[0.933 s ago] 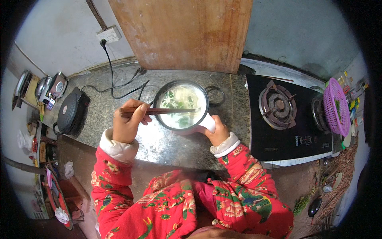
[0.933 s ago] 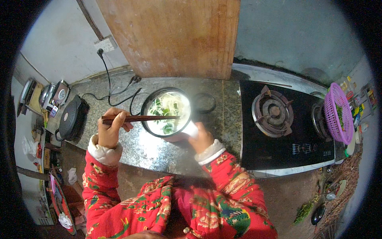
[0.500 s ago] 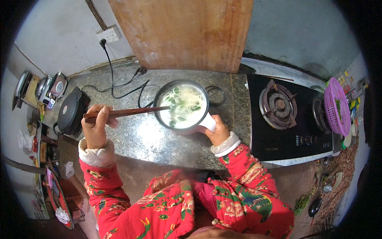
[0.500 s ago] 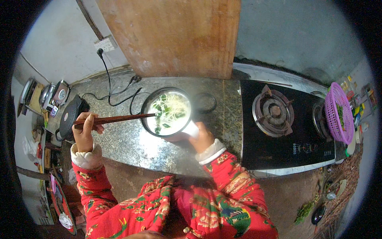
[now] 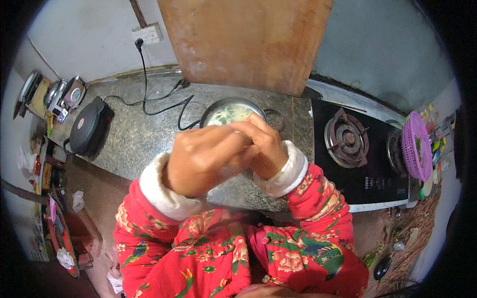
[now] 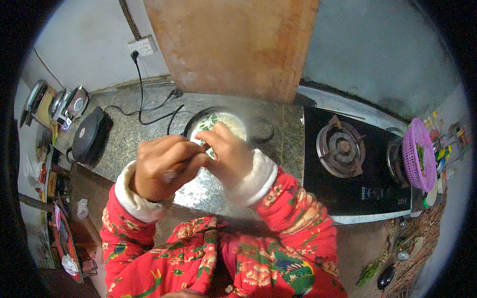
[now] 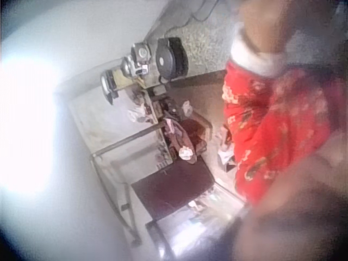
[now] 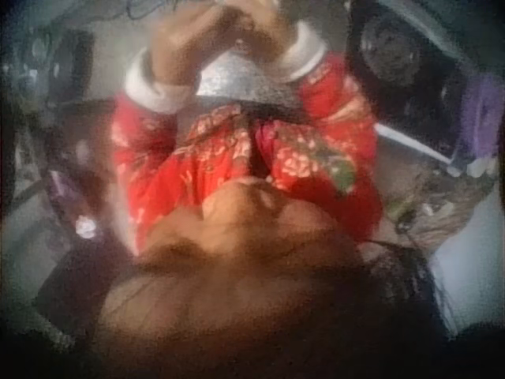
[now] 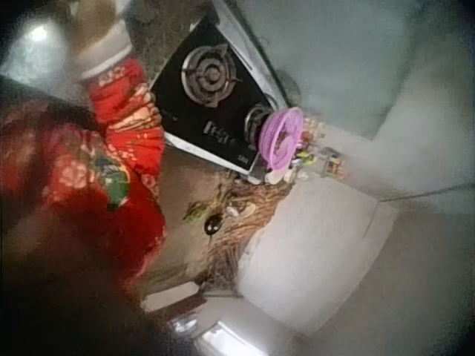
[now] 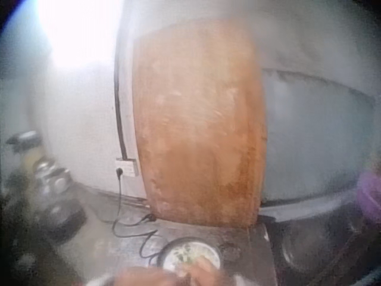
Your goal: The person opens a sandwich press, removes two cooked buns, and places them on a tray. They then stir a pot of soup containing noodles and greens with chopsticks and continue stirring for the remainder of the clip.
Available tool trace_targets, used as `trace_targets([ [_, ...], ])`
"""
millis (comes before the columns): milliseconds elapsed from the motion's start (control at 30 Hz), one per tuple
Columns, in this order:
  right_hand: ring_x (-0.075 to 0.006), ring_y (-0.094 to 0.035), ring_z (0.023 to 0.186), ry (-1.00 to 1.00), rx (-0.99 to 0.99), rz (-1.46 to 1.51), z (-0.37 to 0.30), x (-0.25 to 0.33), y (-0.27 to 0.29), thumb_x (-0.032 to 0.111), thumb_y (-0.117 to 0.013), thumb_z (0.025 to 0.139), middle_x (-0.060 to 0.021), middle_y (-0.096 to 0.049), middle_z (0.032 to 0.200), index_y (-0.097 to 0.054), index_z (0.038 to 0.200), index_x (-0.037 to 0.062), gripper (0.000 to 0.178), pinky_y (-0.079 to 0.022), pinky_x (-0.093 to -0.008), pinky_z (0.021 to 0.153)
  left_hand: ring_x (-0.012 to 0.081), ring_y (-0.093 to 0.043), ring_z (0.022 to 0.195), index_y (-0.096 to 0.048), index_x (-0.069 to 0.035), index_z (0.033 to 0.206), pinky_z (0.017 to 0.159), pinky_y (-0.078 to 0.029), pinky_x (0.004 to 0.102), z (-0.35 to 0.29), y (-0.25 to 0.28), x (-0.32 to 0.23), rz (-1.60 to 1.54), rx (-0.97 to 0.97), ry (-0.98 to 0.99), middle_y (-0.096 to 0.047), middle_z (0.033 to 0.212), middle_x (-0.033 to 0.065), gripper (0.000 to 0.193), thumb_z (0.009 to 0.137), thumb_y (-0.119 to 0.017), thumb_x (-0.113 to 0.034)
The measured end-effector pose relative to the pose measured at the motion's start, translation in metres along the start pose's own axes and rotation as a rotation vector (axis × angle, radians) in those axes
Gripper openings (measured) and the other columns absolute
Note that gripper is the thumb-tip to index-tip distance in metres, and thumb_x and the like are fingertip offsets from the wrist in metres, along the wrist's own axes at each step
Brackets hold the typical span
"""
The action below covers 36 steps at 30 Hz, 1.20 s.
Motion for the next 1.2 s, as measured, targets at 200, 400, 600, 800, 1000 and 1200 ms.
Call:
trace_targets([
  [200,-0.0172,-0.046,0.068,0.072,0.015,-0.097,-0.003,-0.015,0.021,0.007,-0.051,0.078,-0.0088,-0.044,0.072,-0.053,0.076,-0.0017,0.009,-0.037,-0.0258,0.06,0.0175,-0.058,0.059,-0.055,-0.003,0.102,0.053,-0.046,0.0265,-0.042,0.017,0.036,-0.205,-0.06,0.394,-0.06,0.079,0.0109,0.04,0.066,-0.07,-0.011],
  [400,-0.0151,-0.047,0.067,-0.278,-0.092,0.059,-0.018,-0.05,0.06,0.021,-0.045,0.085,-0.0059,-0.042,0.071,-0.053,0.059,-0.0022,0.036,-0.039,-0.0271,0.063,0.0176,-0.054,0.046,-0.057,0.0,0.071,0.045,-0.041,0.0291,-0.206,-0.002,0.069,-0.324,0.26,0.966,-0.054,0.053,0.0103,0.016,0.079,-0.057,-0.014],
  [600,-0.0152,-0.052,0.068,-0.33,0.023,0.308,-0.014,-0.055,0.064,0.018,-0.042,0.086,-0.0072,-0.042,0.08,-0.051,0.075,-0.0021,0.025,-0.047,-0.0265,0.062,0.02,-0.062,0.078,-0.063,-0.009,0.091,0.064,-0.049,0.0339,-0.414,-0.106,0.052,-0.016,1.225,0.963,-0.064,0.089,0.0073,0.021,0.079,-0.05,-0.021],
  [800,-0.0133,-0.054,0.066,-0.475,0.084,0.333,-0.007,-0.063,0.05,0.016,-0.047,0.085,-0.0056,-0.048,0.081,-0.05,0.085,0.001,0.015,-0.047,-0.0257,0.062,0.0292,-0.056,0.095,-0.064,-0.014,0.094,0.077,-0.045,0.0391,-0.531,-0.153,0.003,-0.144,1.666,1.319,-0.059,0.1,0.0127,0.035,0.075,-0.049,-0.039],
  [1000,-0.0115,-0.054,0.058,-0.593,0.041,0.387,0.004,-0.089,0.045,0.019,-0.049,0.085,-0.0037,-0.052,0.069,-0.051,0.086,0.0026,0.016,-0.046,-0.0236,0.053,0.0316,-0.053,0.098,-0.062,-0.011,0.098,0.083,-0.042,0.0411,-0.55,-0.203,0.0,-0.224,1.567,1.327,-0.057,0.103,0.0154,0.038,0.077,-0.045,-0.038],
  [1200,-0.0111,-0.052,0.053,-0.689,0.021,0.474,0.008,-0.112,0.042,0.02,-0.05,0.084,-0.0032,-0.053,0.066,-0.052,0.085,0.0037,0.017,-0.045,-0.0236,0.048,0.0314,-0.053,0.098,-0.063,-0.01,0.096,0.083,-0.043,0.0406,-0.548,-0.198,0.002,-0.242,1.55,1.387,-0.057,0.101,0.016,0.041,0.076,-0.045,-0.041],
])
Point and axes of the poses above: each hand's wrist, its own z-axis towards the middle knuckle, its own y-axis out of the back of the hand, x = y × z, the point moved 7 cm from there along z, towards the middle knuckle
